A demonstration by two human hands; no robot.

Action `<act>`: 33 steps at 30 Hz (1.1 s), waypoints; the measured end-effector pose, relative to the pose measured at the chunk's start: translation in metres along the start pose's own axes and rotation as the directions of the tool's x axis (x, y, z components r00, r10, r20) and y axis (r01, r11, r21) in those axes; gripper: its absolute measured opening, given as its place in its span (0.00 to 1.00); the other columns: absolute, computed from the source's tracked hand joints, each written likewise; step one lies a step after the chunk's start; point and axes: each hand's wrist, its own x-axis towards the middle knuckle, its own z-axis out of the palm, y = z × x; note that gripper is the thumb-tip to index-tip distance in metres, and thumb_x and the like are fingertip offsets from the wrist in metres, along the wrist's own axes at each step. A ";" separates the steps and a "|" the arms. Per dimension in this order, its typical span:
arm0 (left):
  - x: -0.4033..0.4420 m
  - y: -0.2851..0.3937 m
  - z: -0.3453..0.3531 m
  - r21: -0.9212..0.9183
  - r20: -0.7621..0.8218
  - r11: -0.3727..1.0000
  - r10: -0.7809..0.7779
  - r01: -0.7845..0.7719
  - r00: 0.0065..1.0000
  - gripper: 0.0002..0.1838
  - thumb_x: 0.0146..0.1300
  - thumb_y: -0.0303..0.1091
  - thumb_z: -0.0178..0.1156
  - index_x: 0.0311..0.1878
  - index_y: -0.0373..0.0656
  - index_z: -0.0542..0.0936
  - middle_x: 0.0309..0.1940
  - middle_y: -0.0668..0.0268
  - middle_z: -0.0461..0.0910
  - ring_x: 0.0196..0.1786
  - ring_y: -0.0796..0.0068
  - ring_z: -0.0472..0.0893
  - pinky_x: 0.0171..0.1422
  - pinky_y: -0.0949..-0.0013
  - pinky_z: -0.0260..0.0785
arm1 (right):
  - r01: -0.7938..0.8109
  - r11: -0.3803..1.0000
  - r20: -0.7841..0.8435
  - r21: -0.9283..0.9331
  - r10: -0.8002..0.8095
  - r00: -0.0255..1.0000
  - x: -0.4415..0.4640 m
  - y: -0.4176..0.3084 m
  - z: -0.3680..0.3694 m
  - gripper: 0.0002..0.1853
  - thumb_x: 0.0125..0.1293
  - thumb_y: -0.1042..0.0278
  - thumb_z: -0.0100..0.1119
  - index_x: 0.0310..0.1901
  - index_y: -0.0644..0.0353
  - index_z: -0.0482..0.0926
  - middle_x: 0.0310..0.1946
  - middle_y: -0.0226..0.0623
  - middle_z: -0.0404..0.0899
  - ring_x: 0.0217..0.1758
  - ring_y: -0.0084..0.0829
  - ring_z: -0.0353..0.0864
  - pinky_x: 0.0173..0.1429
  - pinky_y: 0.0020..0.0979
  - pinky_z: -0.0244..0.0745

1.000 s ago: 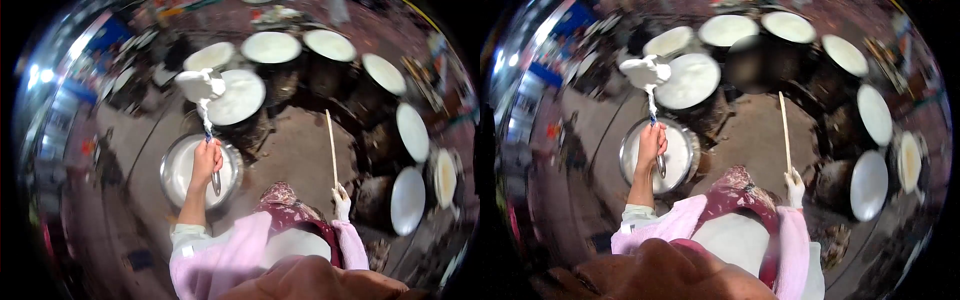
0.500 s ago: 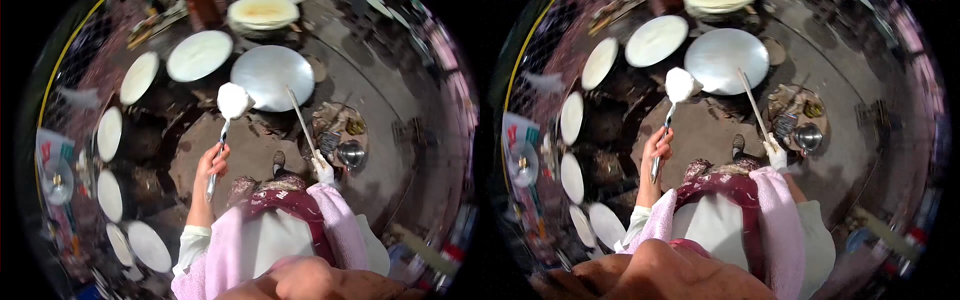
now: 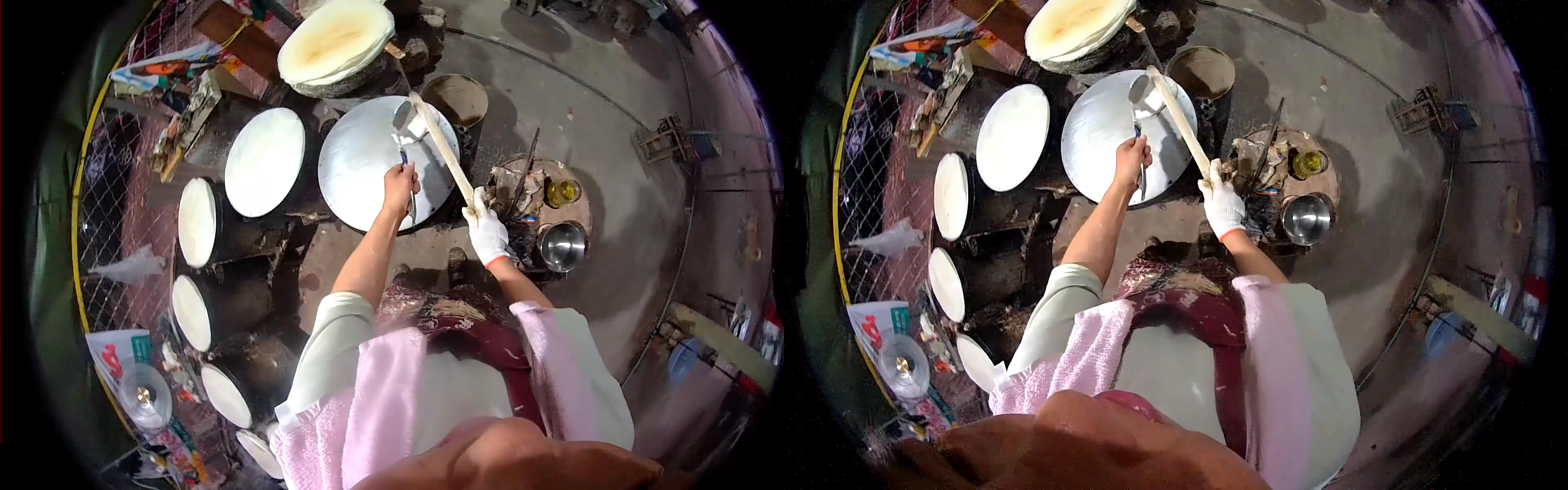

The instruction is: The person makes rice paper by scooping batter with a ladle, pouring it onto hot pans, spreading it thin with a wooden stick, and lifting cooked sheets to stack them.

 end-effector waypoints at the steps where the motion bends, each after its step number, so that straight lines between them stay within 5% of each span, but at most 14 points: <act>1: 0.002 -0.001 -0.003 0.101 -0.037 0.994 0.048 -0.044 0.998 0.12 0.69 0.34 0.55 0.40 0.32 0.74 0.21 0.67 0.70 0.17 0.77 0.69 0.22 0.72 0.60 | -0.056 0.996 0.035 -0.063 0.058 0.998 0.002 -0.004 -0.001 0.33 0.69 0.45 0.49 0.73 0.35 0.54 0.34 0.51 0.80 0.33 0.52 0.82 0.35 0.49 0.75; 6: 0.004 -0.016 -0.064 0.672 -0.075 0.691 0.420 -0.265 0.905 0.15 0.66 0.30 0.56 0.50 0.29 0.73 0.24 0.62 0.75 0.23 0.74 0.73 0.28 0.68 0.66 | -0.150 0.932 0.013 0.329 0.154 0.988 0.008 -0.008 0.021 0.29 0.67 0.47 0.55 0.67 0.47 0.67 0.34 0.44 0.82 0.33 0.44 0.82 0.37 0.45 0.75; 9: -0.019 0.012 -0.100 0.667 -0.166 0.678 0.539 -0.308 0.826 0.15 0.65 0.29 0.58 0.52 0.31 0.72 0.23 0.56 0.76 0.24 0.69 0.74 0.32 0.65 0.68 | -0.453 0.532 0.385 0.716 0.241 0.891 0.006 -0.070 0.017 0.27 0.65 0.51 0.61 0.62 0.57 0.74 0.29 0.34 0.83 0.30 0.31 0.79 0.35 0.38 0.73; 10: -0.017 0.012 -0.119 0.730 -0.096 0.475 0.783 -0.491 0.615 0.16 0.65 0.30 0.58 0.52 0.31 0.72 0.22 0.59 0.74 0.24 0.72 0.72 0.32 0.67 0.68 | -0.449 0.533 0.368 0.717 0.257 0.894 0.009 -0.082 0.023 0.26 0.65 0.51 0.62 0.59 0.57 0.76 0.30 0.36 0.84 0.30 0.31 0.79 0.36 0.38 0.74; 12: -0.038 0.046 -0.147 0.689 -0.112 0.589 0.663 -0.423 0.740 0.14 0.66 0.31 0.58 0.51 0.31 0.73 0.22 0.60 0.73 0.24 0.73 0.71 0.32 0.68 0.67 | -0.226 0.682 0.153 0.695 0.167 0.974 0.016 -0.084 0.057 0.23 0.64 0.51 0.62 0.56 0.57 0.78 0.32 0.39 0.85 0.29 0.32 0.80 0.36 0.37 0.75; 14: -0.045 0.063 -0.180 0.634 -0.057 0.642 0.595 -0.431 0.802 0.13 0.67 0.31 0.57 0.49 0.31 0.73 0.23 0.60 0.73 0.25 0.74 0.71 0.32 0.68 0.67 | -0.195 0.939 0.052 0.283 0.188 0.981 0.014 -0.105 0.002 0.23 0.64 0.50 0.62 0.54 0.58 0.79 0.32 0.42 0.84 0.31 0.32 0.80 0.40 0.35 0.76; 18: -0.067 0.063 -0.237 0.613 0.057 0.682 0.465 -0.399 0.883 0.06 0.71 0.31 0.52 0.41 0.38 0.72 0.19 0.75 0.65 0.19 0.86 0.66 0.21 0.76 0.58 | -0.089 0.805 -0.076 0.587 0.164 0.984 0.001 -0.088 0.038 0.16 0.69 0.57 0.58 0.51 0.59 0.80 0.28 0.31 0.81 0.28 0.21 0.74 0.36 0.25 0.70; 19: -0.070 0.053 -0.254 0.598 0.059 0.723 0.392 -0.347 0.918 0.06 0.71 0.31 0.52 0.40 0.38 0.72 0.19 0.75 0.65 0.18 0.87 0.65 0.21 0.76 0.57 | -0.309 0.528 0.184 0.791 0.276 0.943 -0.001 -0.102 0.053 0.16 0.68 0.59 0.60 0.52 0.59 0.80 0.27 0.25 0.78 0.27 0.17 0.70 0.33 0.21 0.67; 22: -0.078 0.022 -0.293 0.639 0.073 0.682 0.405 -0.354 0.911 0.07 0.72 0.32 0.52 0.39 0.40 0.70 0.18 0.75 0.65 0.16 0.87 0.62 0.18 0.77 0.53 | -0.591 0.439 0.492 0.676 0.328 0.806 -0.001 -0.177 0.019 0.22 0.65 0.60 0.64 0.58 0.60 0.78 0.30 0.22 0.78 0.28 0.12 0.69 0.32 0.18 0.66; 24: -0.097 0.025 -0.310 0.577 -0.044 0.803 0.212 -0.148 0.976 0.09 0.69 0.33 0.55 0.36 0.37 0.72 0.19 0.66 0.68 0.23 0.78 0.67 0.27 0.68 0.61 | -0.005 0.781 -0.061 0.624 0.056 0.997 0.008 -0.131 0.061 0.19 0.65 0.61 0.64 0.54 0.61 0.79 0.34 0.30 0.84 0.34 0.22 0.80 0.43 0.24 0.75; 27: -0.116 0.045 -0.313 0.467 -0.167 0.884 0.103 -0.013 0.981 0.09 0.70 0.34 0.54 0.36 0.38 0.72 0.19 0.70 0.68 0.20 0.80 0.66 0.23 0.70 0.60 | -0.022 0.937 -0.116 0.348 0.066 0.991 0.013 -0.105 0.004 0.14 0.67 0.68 0.61 0.50 0.66 0.79 0.38 0.28 0.84 0.39 0.21 0.79 0.49 0.26 0.75; 28: -0.115 0.032 -0.323 0.468 -0.169 0.882 0.149 -0.054 0.974 0.10 0.71 0.35 0.53 0.34 0.40 0.70 0.18 0.72 0.67 0.17 0.83 0.65 0.20 0.73 0.58 | 0.040 0.802 -0.204 0.595 0.103 0.973 0.023 -0.064 0.039 0.14 0.67 0.69 0.61 0.52 0.64 0.79 0.36 0.26 0.81 0.35 0.18 0.77 0.43 0.24 0.74; 31: -0.123 0.043 -0.317 0.286 -0.204 0.956 -0.001 0.060 0.979 0.10 0.72 0.34 0.52 0.34 0.42 0.67 0.18 0.74 0.65 0.16 0.85 0.64 0.17 0.75 0.55 | -0.420 0.430 0.364 0.799 0.209 0.908 0.017 -0.137 0.017 0.15 0.67 0.69 0.61 0.55 0.55 0.79 0.33 0.22 0.78 0.30 0.09 0.70 0.32 0.15 0.65; 33: -0.129 0.050 -0.307 0.178 -0.226 0.977 -0.073 0.115 0.971 0.09 0.72 0.34 0.51 0.35 0.43 0.66 0.18 0.75 0.64 0.15 0.86 0.63 0.16 0.76 0.54 | -0.591 0.449 0.531 0.671 0.266 0.805 0.024 -0.155 0.023 0.18 0.65 0.67 0.64 0.56 0.56 0.79 0.34 0.24 0.80 0.33 0.11 0.73 0.36 0.16 0.68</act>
